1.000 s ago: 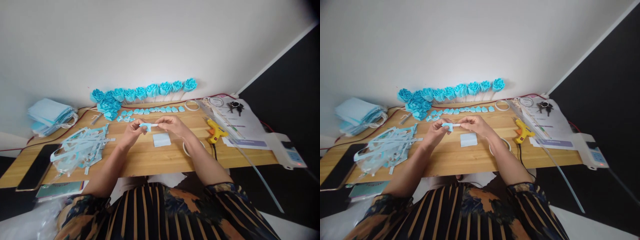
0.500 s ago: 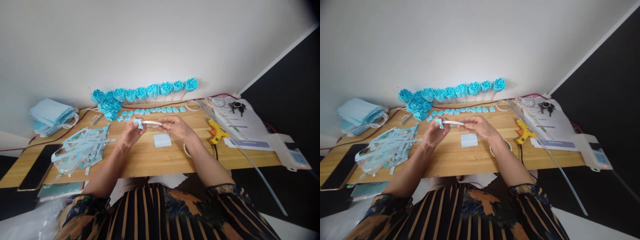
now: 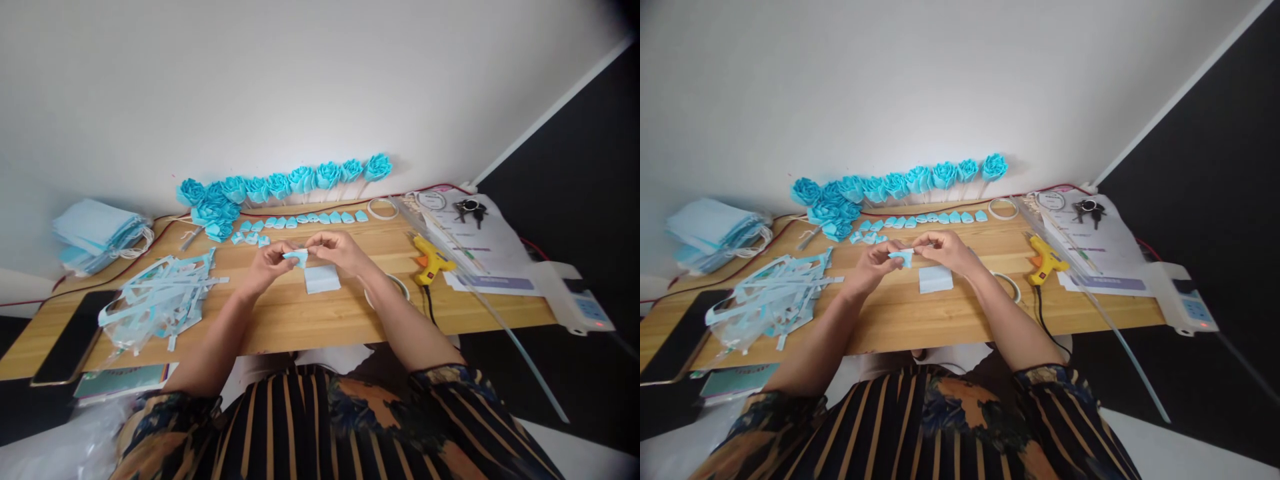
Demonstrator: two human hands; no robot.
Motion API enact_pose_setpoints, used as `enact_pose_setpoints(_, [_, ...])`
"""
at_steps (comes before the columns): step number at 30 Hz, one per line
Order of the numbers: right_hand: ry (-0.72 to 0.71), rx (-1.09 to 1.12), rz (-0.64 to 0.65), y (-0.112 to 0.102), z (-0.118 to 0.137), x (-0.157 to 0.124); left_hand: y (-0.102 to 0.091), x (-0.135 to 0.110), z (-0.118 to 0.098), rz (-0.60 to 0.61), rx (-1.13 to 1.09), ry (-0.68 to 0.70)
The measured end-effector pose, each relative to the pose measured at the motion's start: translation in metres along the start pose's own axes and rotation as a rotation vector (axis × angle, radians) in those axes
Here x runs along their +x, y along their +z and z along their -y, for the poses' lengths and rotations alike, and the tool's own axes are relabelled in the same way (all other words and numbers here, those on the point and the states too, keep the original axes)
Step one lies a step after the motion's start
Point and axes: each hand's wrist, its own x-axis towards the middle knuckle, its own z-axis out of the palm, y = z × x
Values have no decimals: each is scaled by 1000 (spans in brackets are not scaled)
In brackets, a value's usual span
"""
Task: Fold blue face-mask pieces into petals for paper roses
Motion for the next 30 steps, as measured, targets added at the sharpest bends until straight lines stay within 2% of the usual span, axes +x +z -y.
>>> enact_pose_setpoints(5, [59, 281, 94, -7, 5, -1, -4, 1, 0, -37, -400, 37])
enact_pose_setpoints(10, [93, 436, 139, -7, 4, -2, -3, 1, 0, -38, -541, 26])
enact_pose_setpoints(13, [103, 438, 114, -8, 0, -1, -5, 1, 0, -22, -495, 13])
enact_pose_setpoints(15, [87, 382, 70, -9, -2, 0, -7, 2, 1, -20, -364, 17])
enact_pose_setpoints(21, [5, -75, -38, 0, -5, 2, 0, 3, 0, 18, 191, 56])
enact_pose_setpoints(23, [-19, -161, -58, 4, -5, 1, 4, 3, -1, 7, 319, 89])
enact_pose_setpoints(25, [-21, -150, -48, 5, -4, 1, 5, 2, -1, -2, 317, 94])
enact_pose_setpoints(30, [13, 81, -6, -5, -2, 0, -2, 0, 0, -21, -125, 38])
